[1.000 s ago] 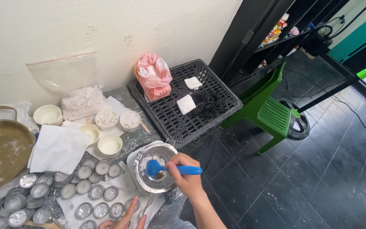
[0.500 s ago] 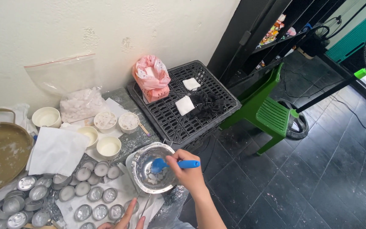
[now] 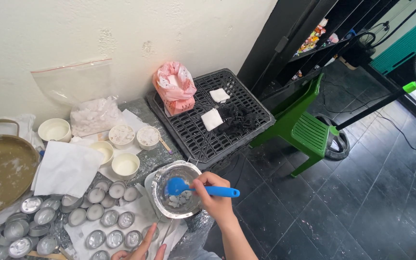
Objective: Stirring wax pieces in a small metal pot on a scale using a blue spatula.
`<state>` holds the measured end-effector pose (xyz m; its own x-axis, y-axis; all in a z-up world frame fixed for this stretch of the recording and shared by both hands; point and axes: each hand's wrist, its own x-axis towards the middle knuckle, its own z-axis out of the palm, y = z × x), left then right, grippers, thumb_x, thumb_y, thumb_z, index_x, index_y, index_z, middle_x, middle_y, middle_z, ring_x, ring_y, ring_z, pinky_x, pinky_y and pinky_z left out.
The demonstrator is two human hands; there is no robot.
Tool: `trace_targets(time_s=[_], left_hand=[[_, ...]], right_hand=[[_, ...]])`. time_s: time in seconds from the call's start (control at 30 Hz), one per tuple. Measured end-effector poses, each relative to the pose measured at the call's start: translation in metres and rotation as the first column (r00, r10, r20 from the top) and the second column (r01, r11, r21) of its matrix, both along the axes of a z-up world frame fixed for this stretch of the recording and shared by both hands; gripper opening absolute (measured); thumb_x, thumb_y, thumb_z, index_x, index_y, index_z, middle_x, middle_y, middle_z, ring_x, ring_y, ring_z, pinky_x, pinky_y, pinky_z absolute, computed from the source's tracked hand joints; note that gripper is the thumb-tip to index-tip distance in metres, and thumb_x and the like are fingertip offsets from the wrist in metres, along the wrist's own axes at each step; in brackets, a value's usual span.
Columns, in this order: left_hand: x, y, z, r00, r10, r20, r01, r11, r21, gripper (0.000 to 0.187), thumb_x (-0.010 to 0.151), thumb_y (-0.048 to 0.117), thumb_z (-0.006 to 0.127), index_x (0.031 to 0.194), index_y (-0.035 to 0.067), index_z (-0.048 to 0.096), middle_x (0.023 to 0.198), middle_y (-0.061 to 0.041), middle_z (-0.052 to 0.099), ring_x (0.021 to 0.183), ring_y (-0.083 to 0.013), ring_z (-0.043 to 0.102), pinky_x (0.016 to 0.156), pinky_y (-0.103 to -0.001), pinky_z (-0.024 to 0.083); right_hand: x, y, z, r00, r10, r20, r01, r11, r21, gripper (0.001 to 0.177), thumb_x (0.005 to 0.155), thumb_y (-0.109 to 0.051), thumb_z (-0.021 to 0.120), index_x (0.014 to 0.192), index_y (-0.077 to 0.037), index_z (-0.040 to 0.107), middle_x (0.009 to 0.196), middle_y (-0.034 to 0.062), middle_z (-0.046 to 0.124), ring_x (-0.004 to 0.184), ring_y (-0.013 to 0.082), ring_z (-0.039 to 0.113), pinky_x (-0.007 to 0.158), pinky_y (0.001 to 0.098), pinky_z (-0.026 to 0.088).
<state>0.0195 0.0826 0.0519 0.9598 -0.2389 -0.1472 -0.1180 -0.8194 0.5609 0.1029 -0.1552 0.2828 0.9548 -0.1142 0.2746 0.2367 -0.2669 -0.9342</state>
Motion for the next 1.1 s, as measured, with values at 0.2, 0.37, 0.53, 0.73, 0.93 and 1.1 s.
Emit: trace_targets(time_s=[0.2,0.37,0.53,0.73,0.93,1.1], left_hand=[[-0.005,-0.012,0.046,0.914,0.225,0.337,-0.166,0.967,-0.196,0.08,0.06,0.034,0.088,0.136,0.031,0.063,0.037,0.01,0.052,0.033,-0.0036,0.036,0.053,-0.03,0.023],[-0.002,0.005,-0.034,0.991,-0.092,0.098,0.09,0.996,0.028,0.086,0.069,0.014,0.076,0.151,0.019,0.052,0.056,0.025,0.059,0.036,0.0034,0.039,0.044,-0.018,0.031],[0.001,0.002,-0.018,1.0,-0.004,0.02,0.004,1.0,0.022,0.096,0.068,0.027,0.077,0.157,0.032,0.04,0.065,0.017,0.07,0.041,0.0028,0.047,0.049,-0.024,0.031],[0.011,0.026,-0.101,0.921,-0.378,-0.092,0.385,0.919,0.081,0.095,0.072,0.012,0.062,0.158,0.015,0.021,0.117,0.008,0.071,0.06,0.0096,0.059,0.059,-0.012,0.045],[0.017,0.016,-0.068,0.445,-0.71,-0.546,-0.75,-0.629,0.206,0.09,0.075,0.021,0.045,0.159,-0.003,0.025,0.147,-0.016,0.058,0.078,0.0089,0.065,0.088,-0.021,0.054],[0.026,-0.003,0.028,0.359,-0.337,-0.871,-0.887,-0.415,-0.205,0.084,0.077,0.027,0.039,0.159,0.013,0.029,0.155,-0.013,0.047,0.118,-0.0161,0.062,0.1,-0.039,0.048]], right_hand=[[0.005,0.007,0.008,0.998,0.008,0.055,0.004,0.976,-0.219,0.012,0.091,-0.006,0.074,0.081,-0.001,0.069,0.073,0.0066,0.072,0.063,0.011,0.067,0.056,0.0248,0.05],[0.003,0.003,-0.002,0.995,-0.103,0.0,0.102,0.994,-0.049,0.017,0.094,-0.007,0.07,0.078,-0.002,0.07,0.071,0.0069,0.074,0.06,0.0119,0.066,0.054,0.0258,0.05],[0.004,0.011,0.003,0.998,-0.039,0.053,0.052,0.96,-0.275,0.018,0.092,-0.01,0.075,0.079,-0.001,0.067,0.072,0.0068,0.071,0.062,0.0114,0.067,0.055,0.0264,0.05],[-0.003,0.011,-0.002,0.993,0.116,-0.001,-0.116,0.99,-0.085,0.013,0.093,-0.01,0.071,0.083,-0.003,0.069,0.076,0.0075,0.075,0.069,0.0123,0.072,0.061,0.0269,0.054],[0.007,0.0,0.017,0.993,-0.104,-0.046,0.086,0.952,-0.295,0.016,0.09,-0.012,0.076,0.08,-0.002,0.07,0.068,0.0046,0.072,0.059,0.0107,0.068,0.054,0.0253,0.051],[-0.006,-0.014,-0.003,0.964,-0.233,0.126,0.231,0.972,0.032,0.016,0.088,-0.009,0.077,0.095,-0.003,0.063,0.077,0.0038,0.073,0.065,0.008,0.068,0.057,0.0235,0.054]])
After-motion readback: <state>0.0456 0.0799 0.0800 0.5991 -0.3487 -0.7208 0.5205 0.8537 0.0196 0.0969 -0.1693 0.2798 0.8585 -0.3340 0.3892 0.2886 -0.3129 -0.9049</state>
